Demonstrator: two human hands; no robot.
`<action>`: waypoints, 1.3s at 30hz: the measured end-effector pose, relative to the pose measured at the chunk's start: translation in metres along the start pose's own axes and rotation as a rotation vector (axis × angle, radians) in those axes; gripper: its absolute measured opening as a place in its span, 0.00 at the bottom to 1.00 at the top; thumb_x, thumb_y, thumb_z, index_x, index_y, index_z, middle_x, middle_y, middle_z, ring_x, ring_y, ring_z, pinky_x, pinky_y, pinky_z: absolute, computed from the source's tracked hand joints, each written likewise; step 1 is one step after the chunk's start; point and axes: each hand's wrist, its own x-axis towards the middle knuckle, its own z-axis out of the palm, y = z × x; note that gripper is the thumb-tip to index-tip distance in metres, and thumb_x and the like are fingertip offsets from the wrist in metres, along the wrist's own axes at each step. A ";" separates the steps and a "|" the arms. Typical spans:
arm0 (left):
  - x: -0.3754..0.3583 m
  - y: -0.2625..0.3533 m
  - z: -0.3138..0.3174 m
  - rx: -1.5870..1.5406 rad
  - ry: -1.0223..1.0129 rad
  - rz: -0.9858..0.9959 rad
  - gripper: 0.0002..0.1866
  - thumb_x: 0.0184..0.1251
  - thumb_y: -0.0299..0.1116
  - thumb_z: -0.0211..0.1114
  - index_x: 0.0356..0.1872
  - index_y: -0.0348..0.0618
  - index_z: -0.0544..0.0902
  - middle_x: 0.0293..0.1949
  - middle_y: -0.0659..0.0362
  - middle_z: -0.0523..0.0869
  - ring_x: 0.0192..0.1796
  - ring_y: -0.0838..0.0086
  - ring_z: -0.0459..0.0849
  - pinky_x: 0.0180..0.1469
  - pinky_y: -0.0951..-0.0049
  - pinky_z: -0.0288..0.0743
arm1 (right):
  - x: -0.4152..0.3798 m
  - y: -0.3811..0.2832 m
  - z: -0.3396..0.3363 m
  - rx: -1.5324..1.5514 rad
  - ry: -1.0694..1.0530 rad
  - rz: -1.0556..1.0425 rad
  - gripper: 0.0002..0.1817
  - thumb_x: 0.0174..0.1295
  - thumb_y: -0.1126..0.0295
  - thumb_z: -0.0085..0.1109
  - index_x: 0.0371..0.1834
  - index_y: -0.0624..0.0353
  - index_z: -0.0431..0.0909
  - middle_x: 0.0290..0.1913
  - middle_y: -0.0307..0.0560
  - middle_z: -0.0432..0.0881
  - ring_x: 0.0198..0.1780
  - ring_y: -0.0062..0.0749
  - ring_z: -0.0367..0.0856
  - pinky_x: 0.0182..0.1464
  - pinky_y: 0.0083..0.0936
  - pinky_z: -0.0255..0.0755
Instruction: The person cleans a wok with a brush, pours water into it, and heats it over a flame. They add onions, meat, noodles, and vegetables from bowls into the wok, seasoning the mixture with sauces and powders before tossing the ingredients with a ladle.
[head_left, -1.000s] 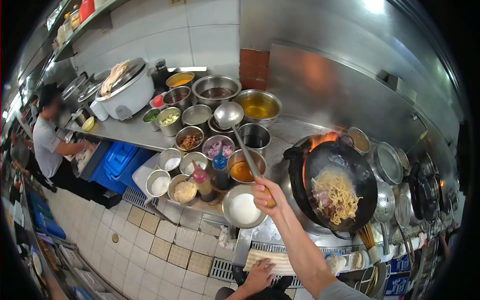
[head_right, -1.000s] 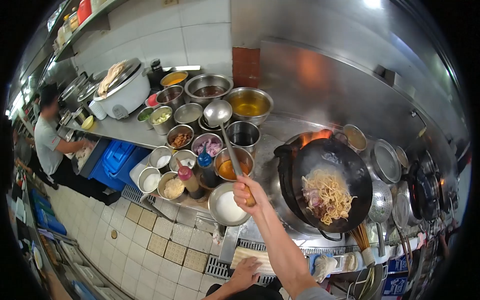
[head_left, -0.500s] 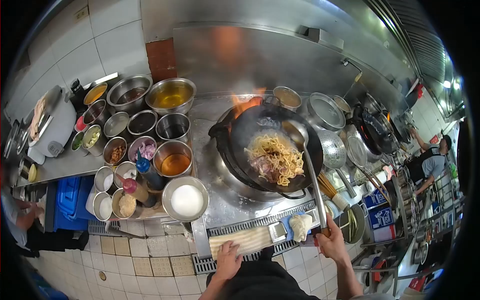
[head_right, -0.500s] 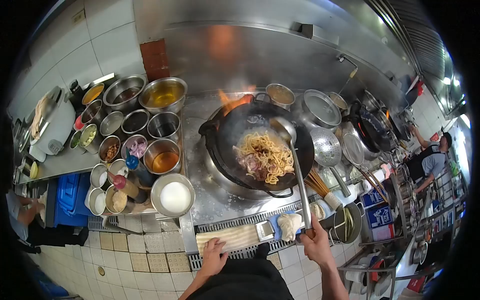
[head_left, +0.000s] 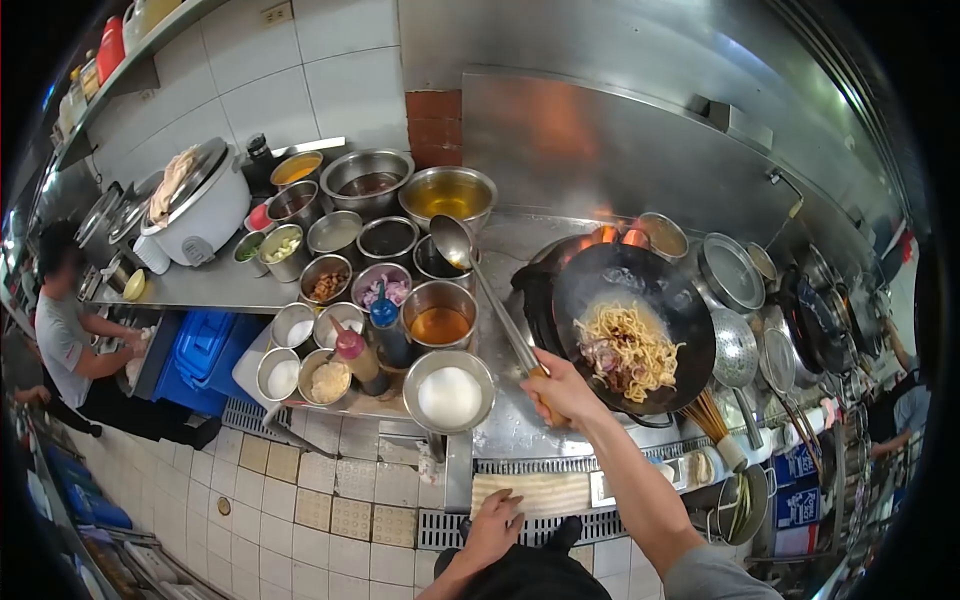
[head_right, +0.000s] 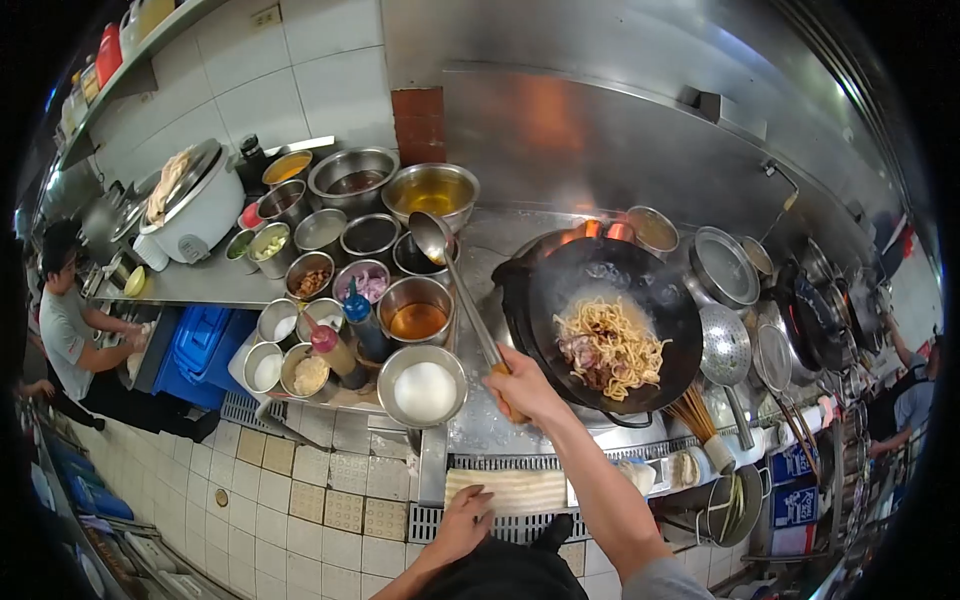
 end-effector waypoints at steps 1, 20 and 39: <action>-0.003 0.004 -0.010 -0.028 0.091 -0.023 0.19 0.61 0.30 0.69 0.53 0.39 0.82 0.58 0.44 0.79 0.58 0.49 0.78 0.62 0.58 0.74 | 0.010 -0.008 0.004 -0.064 0.004 0.010 0.40 0.61 0.78 0.57 0.78 0.61 0.54 0.21 0.37 0.71 0.14 0.21 0.68 0.15 0.22 0.61; 0.156 -0.089 -0.163 0.066 1.048 -0.161 0.31 0.65 0.33 0.67 0.67 0.32 0.67 0.62 0.42 0.73 0.64 0.48 0.73 0.65 0.57 0.68 | -0.003 0.013 -0.013 1.054 -0.222 0.269 0.06 0.73 0.68 0.51 0.47 0.47 0.66 0.23 0.32 0.68 0.13 0.14 0.62 0.11 0.17 0.57; 0.187 -0.085 -0.186 0.284 1.080 -0.366 0.32 0.58 0.37 0.77 0.61 0.35 0.74 0.51 0.45 0.85 0.49 0.51 0.84 0.53 0.55 0.75 | -0.290 0.050 -0.138 0.458 0.475 -0.006 0.40 0.60 0.80 0.58 0.78 0.58 0.55 0.20 0.36 0.72 0.12 0.19 0.66 0.14 0.19 0.59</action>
